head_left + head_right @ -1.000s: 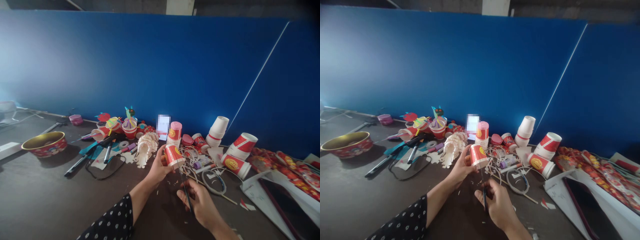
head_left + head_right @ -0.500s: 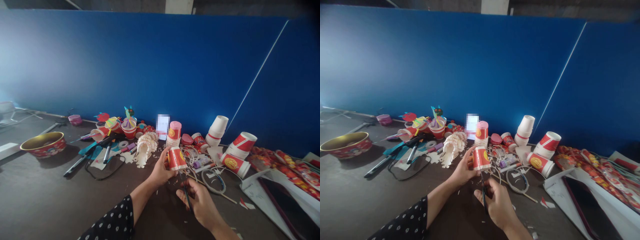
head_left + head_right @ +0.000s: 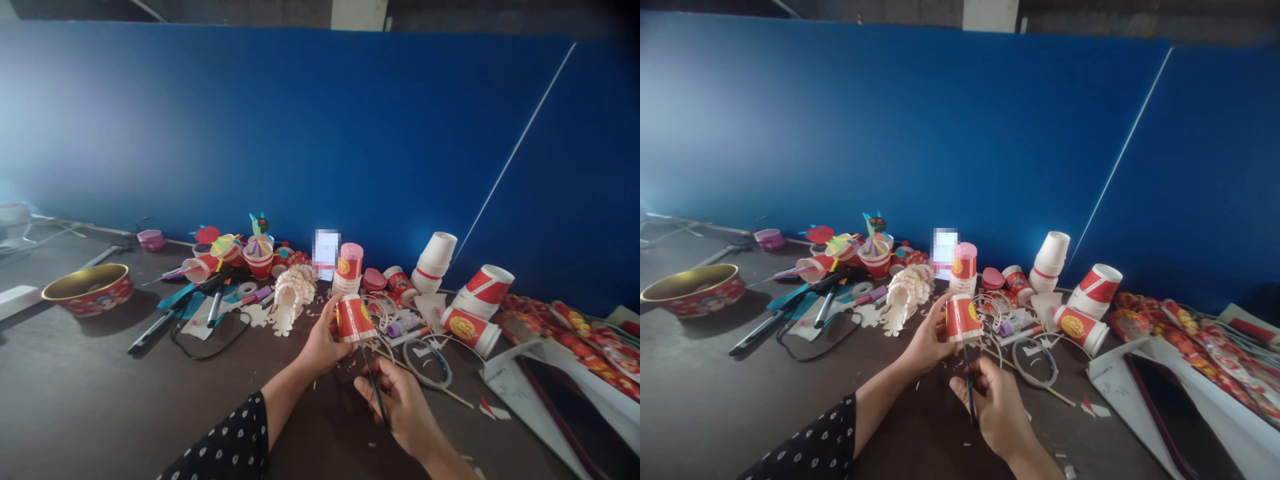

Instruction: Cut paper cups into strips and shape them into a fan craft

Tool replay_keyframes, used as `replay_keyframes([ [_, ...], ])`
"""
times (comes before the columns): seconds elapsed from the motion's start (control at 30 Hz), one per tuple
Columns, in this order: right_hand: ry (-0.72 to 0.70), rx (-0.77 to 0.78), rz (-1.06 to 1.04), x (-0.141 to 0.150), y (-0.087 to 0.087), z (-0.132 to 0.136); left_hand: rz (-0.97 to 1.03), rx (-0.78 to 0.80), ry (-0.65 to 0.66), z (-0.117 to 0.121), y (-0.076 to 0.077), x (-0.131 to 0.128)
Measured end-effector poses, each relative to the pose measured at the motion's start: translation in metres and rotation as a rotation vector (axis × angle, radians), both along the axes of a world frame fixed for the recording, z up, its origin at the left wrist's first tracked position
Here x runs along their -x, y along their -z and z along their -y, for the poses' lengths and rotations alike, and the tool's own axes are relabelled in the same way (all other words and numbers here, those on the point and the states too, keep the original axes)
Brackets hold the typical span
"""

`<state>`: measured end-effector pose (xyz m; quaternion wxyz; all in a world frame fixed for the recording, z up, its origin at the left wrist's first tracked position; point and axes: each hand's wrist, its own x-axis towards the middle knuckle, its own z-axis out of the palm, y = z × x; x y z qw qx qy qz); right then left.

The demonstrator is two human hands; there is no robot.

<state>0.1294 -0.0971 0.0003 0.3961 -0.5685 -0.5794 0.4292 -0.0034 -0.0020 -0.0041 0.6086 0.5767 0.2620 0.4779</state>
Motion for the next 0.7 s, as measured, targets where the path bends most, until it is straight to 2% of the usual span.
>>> replay_keyframes([
  [0.7, 0.013, 0.017, -0.026, 0.0043, -0.0011, 0.0033, -0.006, 0.004, 0.002, -0.0004, 0.0005, -0.0001],
])
